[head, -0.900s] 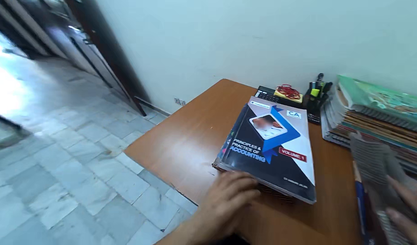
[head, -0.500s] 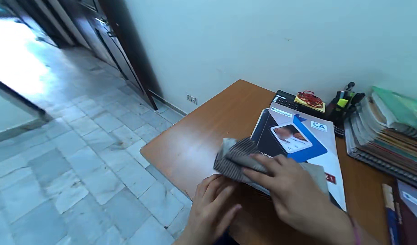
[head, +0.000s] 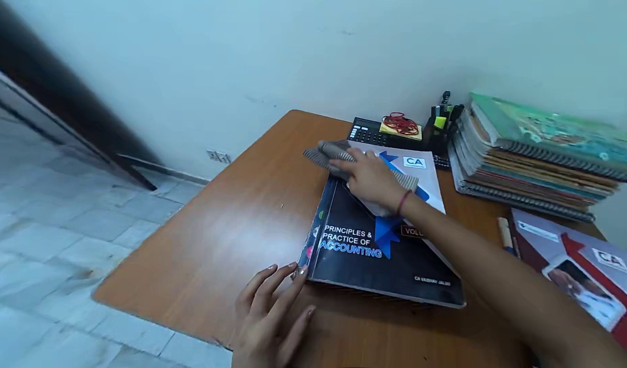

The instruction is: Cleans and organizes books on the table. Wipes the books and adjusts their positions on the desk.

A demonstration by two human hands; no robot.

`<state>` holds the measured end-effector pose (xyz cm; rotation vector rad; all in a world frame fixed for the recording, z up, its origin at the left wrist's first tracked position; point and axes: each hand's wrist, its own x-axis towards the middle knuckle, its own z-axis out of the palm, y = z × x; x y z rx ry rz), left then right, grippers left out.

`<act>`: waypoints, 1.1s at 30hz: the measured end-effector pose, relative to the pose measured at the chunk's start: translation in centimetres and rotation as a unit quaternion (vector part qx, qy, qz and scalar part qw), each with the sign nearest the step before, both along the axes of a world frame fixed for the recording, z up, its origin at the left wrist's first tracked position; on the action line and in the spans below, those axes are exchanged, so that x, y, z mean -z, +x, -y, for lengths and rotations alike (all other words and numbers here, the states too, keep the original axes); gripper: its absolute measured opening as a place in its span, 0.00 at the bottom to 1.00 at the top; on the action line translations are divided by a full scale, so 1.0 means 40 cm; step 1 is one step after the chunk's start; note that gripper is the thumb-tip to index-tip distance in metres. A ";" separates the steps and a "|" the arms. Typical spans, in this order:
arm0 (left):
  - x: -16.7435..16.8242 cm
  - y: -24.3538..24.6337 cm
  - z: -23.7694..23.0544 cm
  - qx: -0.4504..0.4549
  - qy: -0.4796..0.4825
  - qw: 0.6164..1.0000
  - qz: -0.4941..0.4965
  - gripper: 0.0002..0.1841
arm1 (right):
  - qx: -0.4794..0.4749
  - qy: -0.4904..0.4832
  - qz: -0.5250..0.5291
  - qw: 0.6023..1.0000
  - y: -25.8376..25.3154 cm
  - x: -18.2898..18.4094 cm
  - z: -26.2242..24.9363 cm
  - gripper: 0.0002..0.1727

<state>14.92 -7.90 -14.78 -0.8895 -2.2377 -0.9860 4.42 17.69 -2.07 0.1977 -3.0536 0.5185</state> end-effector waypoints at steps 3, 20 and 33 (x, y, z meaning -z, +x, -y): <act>0.002 -0.001 -0.001 -0.012 -0.006 1.000 -0.014 0.21 | 0.086 0.008 0.001 0.996 -0.085 0.002 -0.025 0.28; 0.013 0.001 -0.010 -0.028 0.021 0.999 -0.033 0.20 | 0.268 0.017 -0.019 0.963 0.028 0.033 -0.265 0.26; 0.010 0.011 -0.020 -0.013 0.034 0.999 -0.016 0.20 | 0.213 0.028 -0.096 0.972 0.213 0.100 -0.289 0.26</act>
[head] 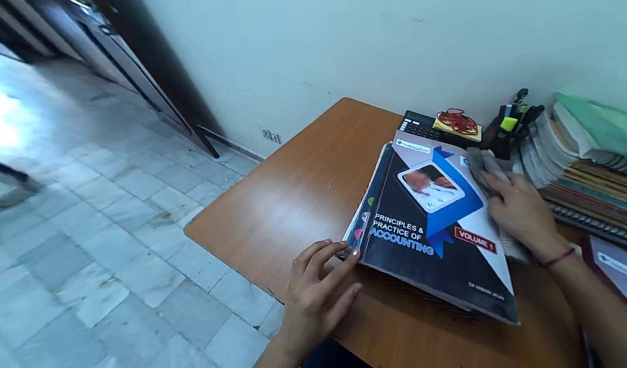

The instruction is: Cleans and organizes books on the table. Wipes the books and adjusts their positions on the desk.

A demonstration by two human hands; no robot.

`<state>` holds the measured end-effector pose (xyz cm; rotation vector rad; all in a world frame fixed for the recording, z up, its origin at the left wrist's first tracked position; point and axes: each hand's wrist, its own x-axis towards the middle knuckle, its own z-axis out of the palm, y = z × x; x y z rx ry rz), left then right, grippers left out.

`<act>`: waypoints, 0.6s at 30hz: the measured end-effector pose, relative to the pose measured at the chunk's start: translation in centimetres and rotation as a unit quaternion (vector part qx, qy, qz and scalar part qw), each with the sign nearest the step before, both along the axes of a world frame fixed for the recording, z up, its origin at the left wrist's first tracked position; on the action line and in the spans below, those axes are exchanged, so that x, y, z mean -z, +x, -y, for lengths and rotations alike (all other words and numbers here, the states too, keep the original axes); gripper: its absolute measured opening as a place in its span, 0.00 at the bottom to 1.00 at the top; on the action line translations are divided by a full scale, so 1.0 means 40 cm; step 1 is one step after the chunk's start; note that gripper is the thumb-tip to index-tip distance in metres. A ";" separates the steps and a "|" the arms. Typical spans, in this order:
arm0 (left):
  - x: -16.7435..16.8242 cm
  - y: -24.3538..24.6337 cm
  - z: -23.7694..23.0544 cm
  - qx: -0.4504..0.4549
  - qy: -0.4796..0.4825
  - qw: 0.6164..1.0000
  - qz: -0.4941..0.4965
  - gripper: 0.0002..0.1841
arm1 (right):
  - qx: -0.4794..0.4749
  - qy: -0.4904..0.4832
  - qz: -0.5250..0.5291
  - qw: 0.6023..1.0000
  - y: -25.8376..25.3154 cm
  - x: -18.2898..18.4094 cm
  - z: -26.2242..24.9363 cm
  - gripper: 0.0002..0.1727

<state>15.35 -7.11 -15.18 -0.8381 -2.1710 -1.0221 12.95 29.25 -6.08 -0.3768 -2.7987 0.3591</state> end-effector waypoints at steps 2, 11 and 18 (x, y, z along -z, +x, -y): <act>0.003 0.004 0.001 -0.001 -0.005 1.000 -0.002 0.19 | -0.031 0.022 -0.004 0.999 -0.043 -0.026 0.013 0.25; 0.001 0.005 0.006 0.012 -0.009 1.000 -0.001 0.20 | -0.080 -0.008 0.154 0.985 -0.115 -0.139 0.330 0.25; -0.012 -0.002 -0.001 0.021 -0.002 1.000 -0.021 0.15 | -0.158 0.001 0.145 0.977 0.042 -0.117 0.571 0.34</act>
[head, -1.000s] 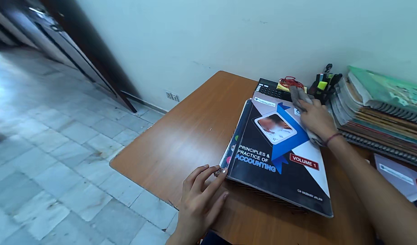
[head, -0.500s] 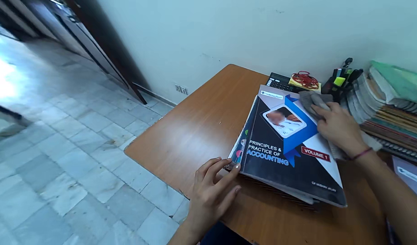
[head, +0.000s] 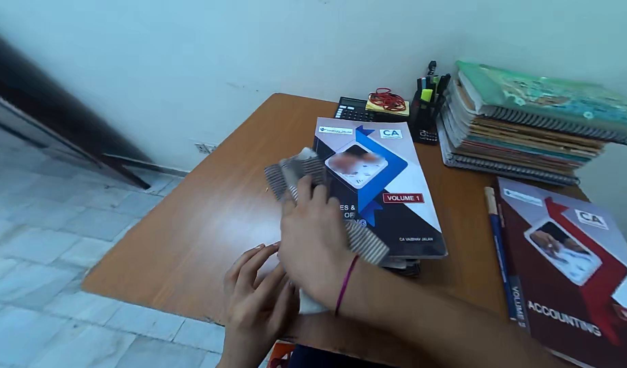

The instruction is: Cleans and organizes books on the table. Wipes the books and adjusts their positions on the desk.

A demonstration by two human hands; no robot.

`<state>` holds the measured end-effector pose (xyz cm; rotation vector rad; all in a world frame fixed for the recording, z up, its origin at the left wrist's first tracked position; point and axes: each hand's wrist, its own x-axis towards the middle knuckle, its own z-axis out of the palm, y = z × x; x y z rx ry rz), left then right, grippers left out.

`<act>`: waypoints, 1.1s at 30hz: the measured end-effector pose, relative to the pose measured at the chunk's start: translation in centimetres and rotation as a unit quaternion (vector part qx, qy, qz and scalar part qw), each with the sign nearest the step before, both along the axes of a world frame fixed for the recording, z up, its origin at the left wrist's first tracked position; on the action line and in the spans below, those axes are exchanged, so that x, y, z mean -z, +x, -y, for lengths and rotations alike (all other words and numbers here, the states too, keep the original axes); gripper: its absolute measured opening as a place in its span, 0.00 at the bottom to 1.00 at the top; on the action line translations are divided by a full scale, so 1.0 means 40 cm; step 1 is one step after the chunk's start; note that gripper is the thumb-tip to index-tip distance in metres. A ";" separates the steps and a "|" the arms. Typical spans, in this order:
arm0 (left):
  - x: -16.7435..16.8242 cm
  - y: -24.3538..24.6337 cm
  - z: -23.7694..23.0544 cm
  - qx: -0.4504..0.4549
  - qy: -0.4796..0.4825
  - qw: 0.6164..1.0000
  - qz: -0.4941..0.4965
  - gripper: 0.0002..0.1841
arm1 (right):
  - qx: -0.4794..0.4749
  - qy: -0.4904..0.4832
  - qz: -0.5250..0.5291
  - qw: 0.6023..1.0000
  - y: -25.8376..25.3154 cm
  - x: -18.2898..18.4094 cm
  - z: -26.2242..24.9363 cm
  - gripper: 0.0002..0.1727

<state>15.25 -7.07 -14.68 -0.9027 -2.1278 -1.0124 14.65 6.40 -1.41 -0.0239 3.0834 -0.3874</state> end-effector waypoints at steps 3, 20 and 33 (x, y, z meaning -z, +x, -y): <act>0.002 0.000 0.001 0.007 0.006 1.000 -0.006 0.13 | -0.016 0.034 -0.033 0.999 0.035 0.032 0.035 0.28; -0.010 -0.014 -0.005 -0.039 -0.029 0.998 -0.030 0.10 | 0.134 0.036 -0.284 0.949 0.185 0.156 -0.265 0.27; -0.036 -0.062 -0.016 0.007 -0.038 0.998 -0.059 0.11 | 0.249 0.060 -0.272 0.928 0.246 0.068 -0.415 0.27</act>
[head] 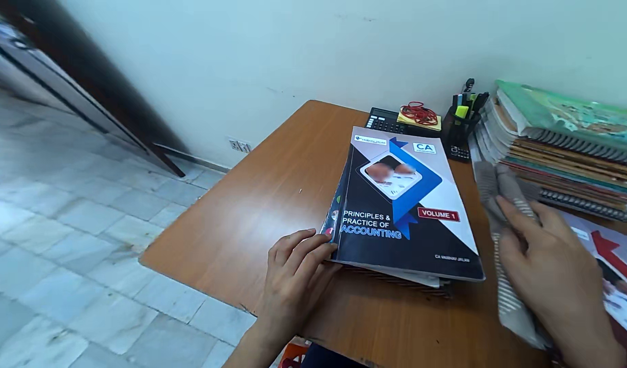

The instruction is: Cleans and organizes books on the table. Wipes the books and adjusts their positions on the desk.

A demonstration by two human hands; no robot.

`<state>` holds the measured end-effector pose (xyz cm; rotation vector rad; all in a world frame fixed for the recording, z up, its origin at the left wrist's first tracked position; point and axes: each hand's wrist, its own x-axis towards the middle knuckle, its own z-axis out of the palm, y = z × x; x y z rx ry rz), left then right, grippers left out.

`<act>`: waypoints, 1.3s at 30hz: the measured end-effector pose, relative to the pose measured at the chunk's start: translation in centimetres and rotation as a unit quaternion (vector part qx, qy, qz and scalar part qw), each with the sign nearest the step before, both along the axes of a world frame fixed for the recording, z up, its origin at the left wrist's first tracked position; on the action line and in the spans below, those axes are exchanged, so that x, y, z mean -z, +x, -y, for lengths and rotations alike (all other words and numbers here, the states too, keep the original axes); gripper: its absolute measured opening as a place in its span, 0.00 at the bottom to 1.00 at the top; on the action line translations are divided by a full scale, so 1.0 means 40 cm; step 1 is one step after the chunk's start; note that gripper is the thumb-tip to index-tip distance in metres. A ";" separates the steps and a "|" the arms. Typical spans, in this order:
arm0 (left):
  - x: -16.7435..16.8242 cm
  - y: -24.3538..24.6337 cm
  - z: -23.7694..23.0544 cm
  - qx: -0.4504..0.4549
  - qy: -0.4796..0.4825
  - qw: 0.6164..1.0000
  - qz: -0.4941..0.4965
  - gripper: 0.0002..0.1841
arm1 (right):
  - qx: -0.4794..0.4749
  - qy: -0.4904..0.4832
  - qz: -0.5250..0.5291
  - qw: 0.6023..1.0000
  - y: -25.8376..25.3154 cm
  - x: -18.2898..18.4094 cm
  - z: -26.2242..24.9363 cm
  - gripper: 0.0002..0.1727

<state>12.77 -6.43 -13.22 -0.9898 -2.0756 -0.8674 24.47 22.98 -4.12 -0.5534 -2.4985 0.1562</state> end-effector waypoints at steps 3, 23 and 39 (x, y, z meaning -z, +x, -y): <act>0.002 0.001 -0.011 -0.005 0.007 1.000 -0.002 0.12 | -0.111 0.032 -0.033 0.993 -0.036 -0.037 0.133 0.27; 0.006 -0.043 0.030 -0.053 -0.007 0.998 -0.038 0.13 | -0.021 0.047 0.014 0.999 0.115 0.068 0.022 0.28; 0.004 0.088 -0.097 0.112 -0.042 0.991 0.055 0.22 | -0.356 0.033 0.011 0.934 -0.112 0.055 0.182 0.30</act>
